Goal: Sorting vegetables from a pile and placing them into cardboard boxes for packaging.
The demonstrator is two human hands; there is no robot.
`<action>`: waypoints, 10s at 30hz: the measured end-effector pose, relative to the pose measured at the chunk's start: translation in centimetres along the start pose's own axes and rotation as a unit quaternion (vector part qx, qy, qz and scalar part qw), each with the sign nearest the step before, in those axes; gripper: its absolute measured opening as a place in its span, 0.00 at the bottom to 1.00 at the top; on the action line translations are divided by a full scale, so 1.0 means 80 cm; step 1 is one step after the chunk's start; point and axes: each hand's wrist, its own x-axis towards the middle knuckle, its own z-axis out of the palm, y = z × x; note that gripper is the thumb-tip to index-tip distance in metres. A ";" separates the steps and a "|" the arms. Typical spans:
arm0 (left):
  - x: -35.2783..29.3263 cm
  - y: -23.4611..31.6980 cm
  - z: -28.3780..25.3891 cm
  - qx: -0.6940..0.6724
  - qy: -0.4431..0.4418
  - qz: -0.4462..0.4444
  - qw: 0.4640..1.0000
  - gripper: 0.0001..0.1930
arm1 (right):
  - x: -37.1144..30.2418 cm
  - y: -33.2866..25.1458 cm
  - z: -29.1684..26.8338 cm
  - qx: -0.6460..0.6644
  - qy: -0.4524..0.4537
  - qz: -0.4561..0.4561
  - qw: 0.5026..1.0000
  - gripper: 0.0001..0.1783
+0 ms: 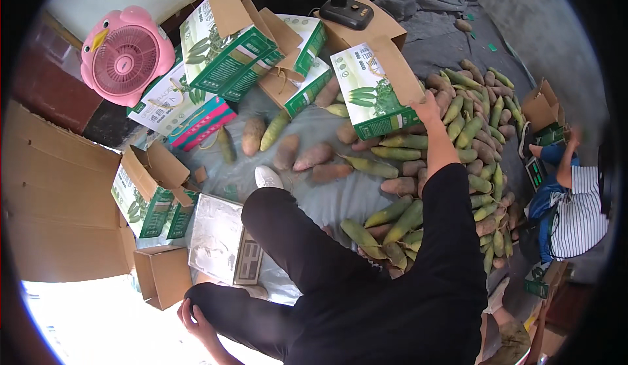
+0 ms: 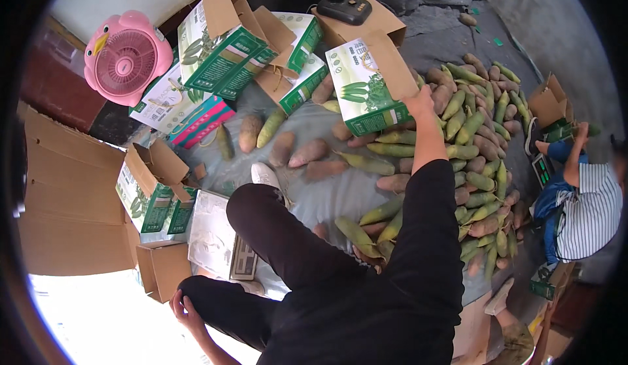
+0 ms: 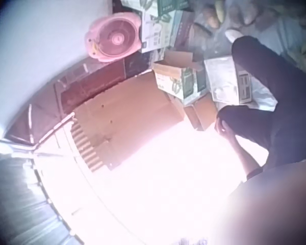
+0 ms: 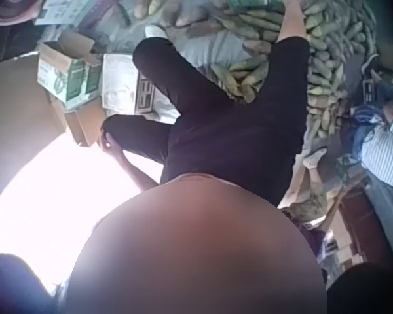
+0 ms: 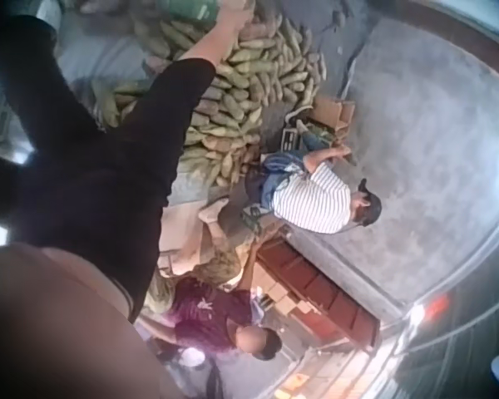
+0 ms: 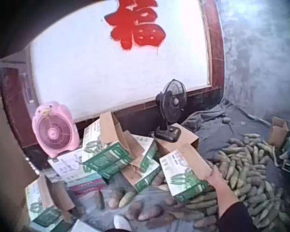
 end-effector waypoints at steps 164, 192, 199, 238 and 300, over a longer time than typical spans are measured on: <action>0.095 -0.011 0.099 0.120 -0.260 0.035 0.958 0.20 | -0.379 -0.347 0.110 0.215 -0.284 -0.473 0.806 0.38; 0.080 -0.031 0.080 0.138 -0.283 0.018 0.949 0.13 | -0.698 -0.426 0.310 -0.134 -0.591 -0.608 0.513 0.20; 0.083 -0.032 0.086 0.136 -0.294 0.024 0.946 0.13 | -0.566 -0.488 0.205 0.125 -0.605 -0.595 0.515 0.21; 0.086 -0.027 0.089 0.112 -0.340 -0.009 0.934 0.15 | -0.405 0.088 0.057 -0.567 -0.539 -0.262 0.564 0.16; 0.082 -0.048 0.089 0.102 -0.305 0.069 0.944 0.15 | -0.529 -0.419 0.240 0.080 -0.519 -0.533 0.664 0.25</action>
